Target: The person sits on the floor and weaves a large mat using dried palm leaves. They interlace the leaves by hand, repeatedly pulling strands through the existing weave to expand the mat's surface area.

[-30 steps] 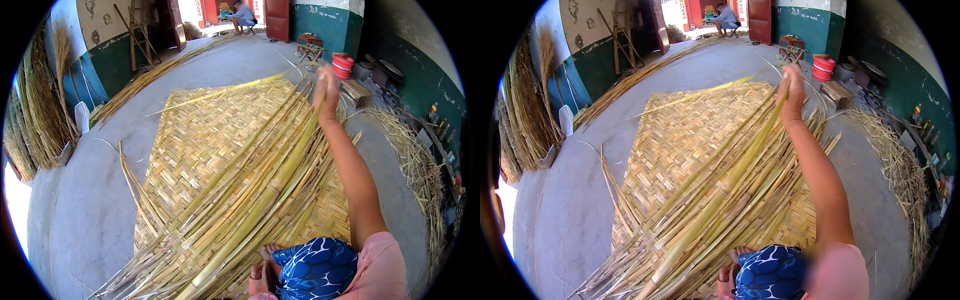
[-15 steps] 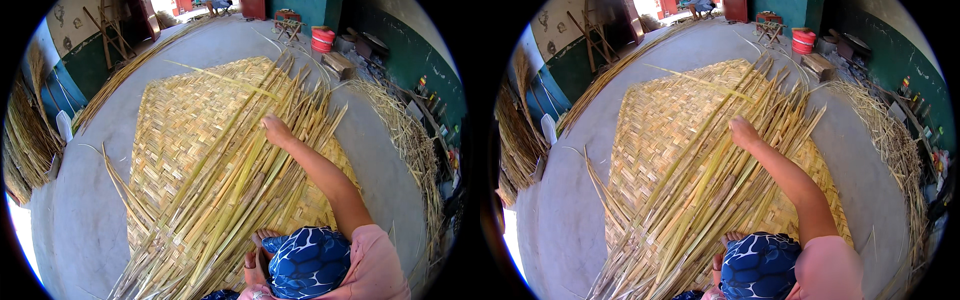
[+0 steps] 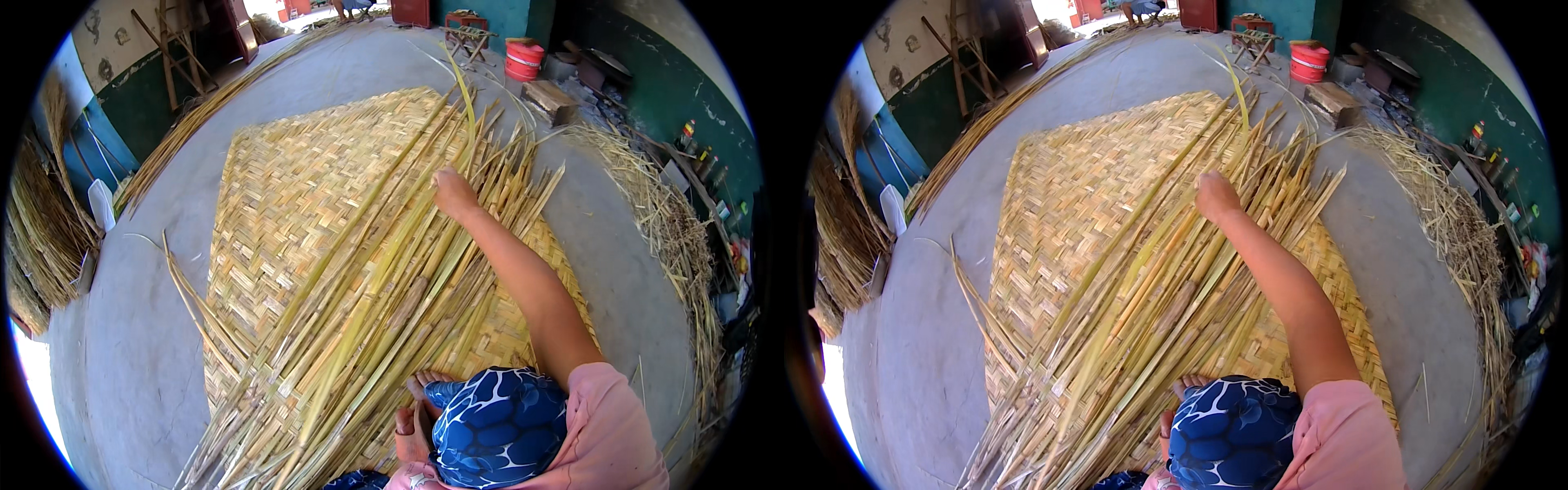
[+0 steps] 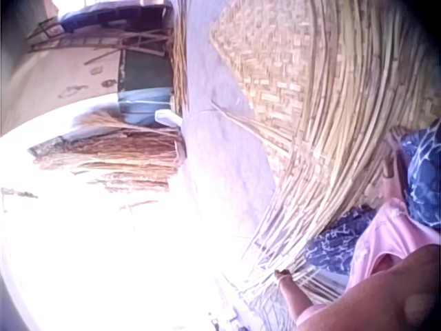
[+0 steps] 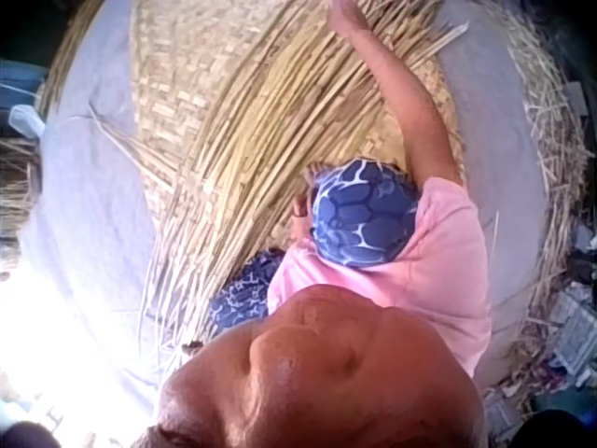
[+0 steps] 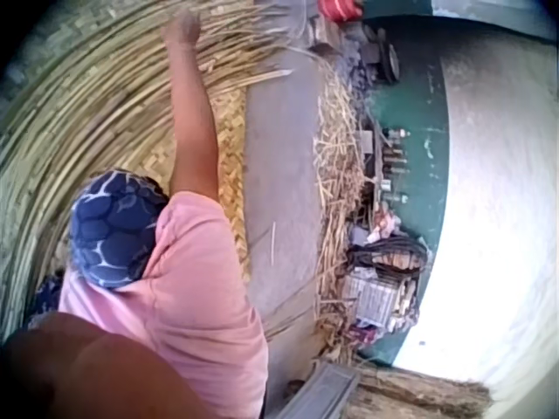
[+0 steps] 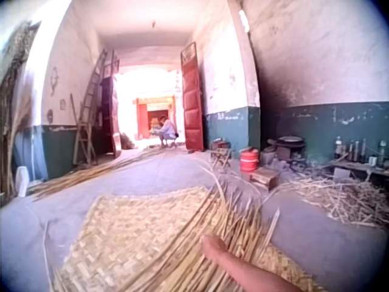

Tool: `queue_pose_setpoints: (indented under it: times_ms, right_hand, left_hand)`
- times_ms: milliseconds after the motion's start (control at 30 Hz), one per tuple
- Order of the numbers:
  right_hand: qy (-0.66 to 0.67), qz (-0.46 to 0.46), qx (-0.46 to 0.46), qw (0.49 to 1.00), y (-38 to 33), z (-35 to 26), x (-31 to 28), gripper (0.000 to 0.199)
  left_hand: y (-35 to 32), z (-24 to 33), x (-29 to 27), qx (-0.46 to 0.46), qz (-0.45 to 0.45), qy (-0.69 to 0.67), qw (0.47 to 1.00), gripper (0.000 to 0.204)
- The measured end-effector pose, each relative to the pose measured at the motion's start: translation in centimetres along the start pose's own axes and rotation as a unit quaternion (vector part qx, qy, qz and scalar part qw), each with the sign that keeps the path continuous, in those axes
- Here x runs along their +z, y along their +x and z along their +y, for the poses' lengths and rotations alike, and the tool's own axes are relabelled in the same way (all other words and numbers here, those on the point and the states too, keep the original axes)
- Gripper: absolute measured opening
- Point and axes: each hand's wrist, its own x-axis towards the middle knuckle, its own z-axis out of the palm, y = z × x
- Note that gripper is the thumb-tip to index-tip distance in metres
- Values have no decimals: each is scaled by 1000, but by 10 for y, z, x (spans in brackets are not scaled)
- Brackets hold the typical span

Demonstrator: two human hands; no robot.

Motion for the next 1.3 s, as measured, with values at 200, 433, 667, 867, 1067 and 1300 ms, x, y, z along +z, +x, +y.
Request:
queue_pose_setpoints:
  times_ms: [200,433,667,867,1067,1300]
  right_hand:
    - [10,-37,-37,999,-3,-11,22,20]
    - [-40,337,-88,937,24,-32,-23,47]
    - [-107,-26,-51,993,12,-40,9,66]
    - [-84,-159,-136,974,-36,-86,90,56]
    - [-13,-154,-300,941,-83,-149,130,45]
    - [81,-142,-482,861,-103,-235,135,48]
  left_hand:
    - [-9,0,10,7,1,4,1000,19]
    - [-17,-3,30,8,-11,4,1000,19]
    - [-37,-17,49,2,-46,-26,999,20]
    - [-80,-53,122,-11,-279,-70,958,19]
    - [-137,-129,230,-63,-384,-91,917,20]
    - [-195,-141,310,-111,-393,-103,907,21]
